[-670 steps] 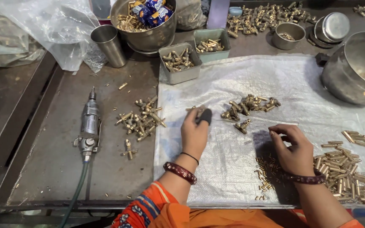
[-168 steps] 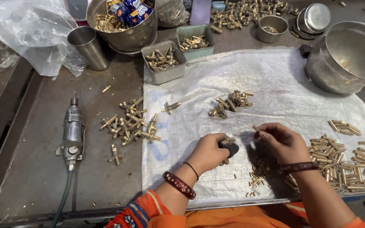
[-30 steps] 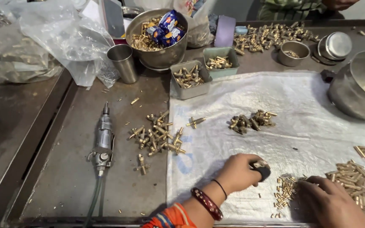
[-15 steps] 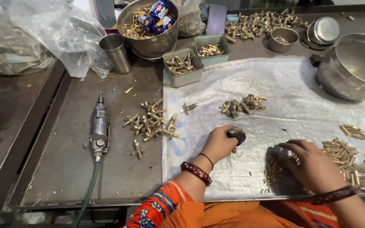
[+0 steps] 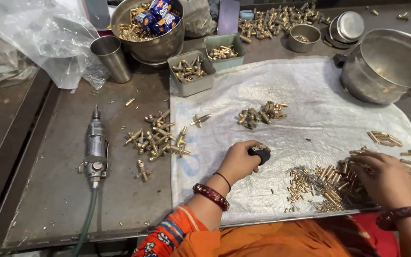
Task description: Assembling small brass components and pins on a metal workbench.
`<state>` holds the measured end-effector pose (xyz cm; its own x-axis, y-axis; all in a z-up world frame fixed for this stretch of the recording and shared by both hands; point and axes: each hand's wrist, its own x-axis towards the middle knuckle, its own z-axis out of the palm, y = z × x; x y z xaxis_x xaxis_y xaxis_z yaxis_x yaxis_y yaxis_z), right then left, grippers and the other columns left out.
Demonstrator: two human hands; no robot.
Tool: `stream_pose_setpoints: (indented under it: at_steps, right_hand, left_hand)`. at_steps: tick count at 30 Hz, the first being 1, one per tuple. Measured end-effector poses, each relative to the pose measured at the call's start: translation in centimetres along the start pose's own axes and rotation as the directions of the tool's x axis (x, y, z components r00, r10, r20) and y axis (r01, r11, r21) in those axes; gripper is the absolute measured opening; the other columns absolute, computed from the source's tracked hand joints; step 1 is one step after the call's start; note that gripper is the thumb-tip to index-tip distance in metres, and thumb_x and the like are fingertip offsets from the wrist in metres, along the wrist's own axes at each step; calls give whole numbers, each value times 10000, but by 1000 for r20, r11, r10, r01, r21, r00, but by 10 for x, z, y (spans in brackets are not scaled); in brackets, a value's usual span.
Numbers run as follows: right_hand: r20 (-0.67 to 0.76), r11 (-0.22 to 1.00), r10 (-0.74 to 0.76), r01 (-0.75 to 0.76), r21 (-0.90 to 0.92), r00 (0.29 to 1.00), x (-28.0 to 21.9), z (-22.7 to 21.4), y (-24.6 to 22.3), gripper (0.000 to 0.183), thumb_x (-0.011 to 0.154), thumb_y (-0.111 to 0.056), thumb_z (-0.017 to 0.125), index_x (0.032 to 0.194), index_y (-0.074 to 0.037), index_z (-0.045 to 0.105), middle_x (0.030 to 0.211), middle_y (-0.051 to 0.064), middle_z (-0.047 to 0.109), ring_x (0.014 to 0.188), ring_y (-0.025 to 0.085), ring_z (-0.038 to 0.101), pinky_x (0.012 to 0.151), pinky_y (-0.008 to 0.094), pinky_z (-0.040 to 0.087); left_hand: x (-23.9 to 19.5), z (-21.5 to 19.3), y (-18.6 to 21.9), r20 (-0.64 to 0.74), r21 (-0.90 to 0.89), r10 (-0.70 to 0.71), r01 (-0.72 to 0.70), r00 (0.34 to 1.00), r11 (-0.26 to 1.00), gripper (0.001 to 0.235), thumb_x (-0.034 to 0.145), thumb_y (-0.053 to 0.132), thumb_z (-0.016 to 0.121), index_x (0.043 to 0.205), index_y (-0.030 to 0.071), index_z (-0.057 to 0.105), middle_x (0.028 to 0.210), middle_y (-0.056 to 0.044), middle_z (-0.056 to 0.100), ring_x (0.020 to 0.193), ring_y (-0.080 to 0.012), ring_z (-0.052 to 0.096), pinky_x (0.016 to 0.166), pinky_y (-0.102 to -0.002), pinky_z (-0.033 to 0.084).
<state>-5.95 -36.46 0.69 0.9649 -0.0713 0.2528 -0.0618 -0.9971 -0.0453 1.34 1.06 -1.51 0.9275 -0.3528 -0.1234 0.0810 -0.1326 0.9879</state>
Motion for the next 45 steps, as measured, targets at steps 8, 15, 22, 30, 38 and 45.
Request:
stream_pose_setpoints:
  at_steps: [8,15,22,30,38,45]
  right_hand:
    - [136,980,89,-63,-189,987,10,0,-26,352,853,-467,756,1055,-191,838,1157,90,744,1082,311,683,987,404,563]
    - [237,988,145,-152,8,961,30,-13,-55,330,856,-380,785,1114,-178,824,1073,103,790,964,297,756,893,401,601]
    - [189,696,-46,-104,710,981,49,-39,-158,260,897,-108,750,1157,-91,747,1139,70,774,1053,198,734,883,333,581]
    - [203,135,5,-202,970,979,47,25,-178,143,966,-13,717,1082,61,679,1044,122,729,934,162,704,857,271,571]
    - [290,-19,32,-290,957,956,44,35,-173,121,1003,-1,667,1110,55,655,1056,146,731,914,189,715,806,267,584]
    - [260,-73,37,-257,964,965,42,43,-165,135,1049,2,656,1180,32,648,1136,150,716,1004,213,719,818,284,588]
  left_hand:
    - [0,2,0,-46,-73,-43,40,998,997,321,874,129,672,1179,57,743,755,-67,716,576,-116,666,508,-296,516]
    - [2,2,-1,-17,6,-54,54,998,999,296,856,117,681,1137,46,743,771,-78,734,586,-123,700,546,-278,560]
    - [7,2,-14,39,-51,-23,25,999,998,347,852,81,624,1171,9,739,726,-117,723,581,-129,684,505,-297,534]
    - [3,-2,-3,20,-36,-90,90,996,995,536,824,97,604,1357,46,626,666,-124,722,501,-141,636,444,-291,491]
    - [12,4,-24,-9,-21,49,-49,999,999,499,798,99,663,1286,-5,674,706,-112,732,578,-140,695,542,-291,550]
    - [20,9,-43,25,-94,158,-155,987,983,478,803,104,642,1275,65,707,772,-77,733,584,-141,692,560,-302,567]
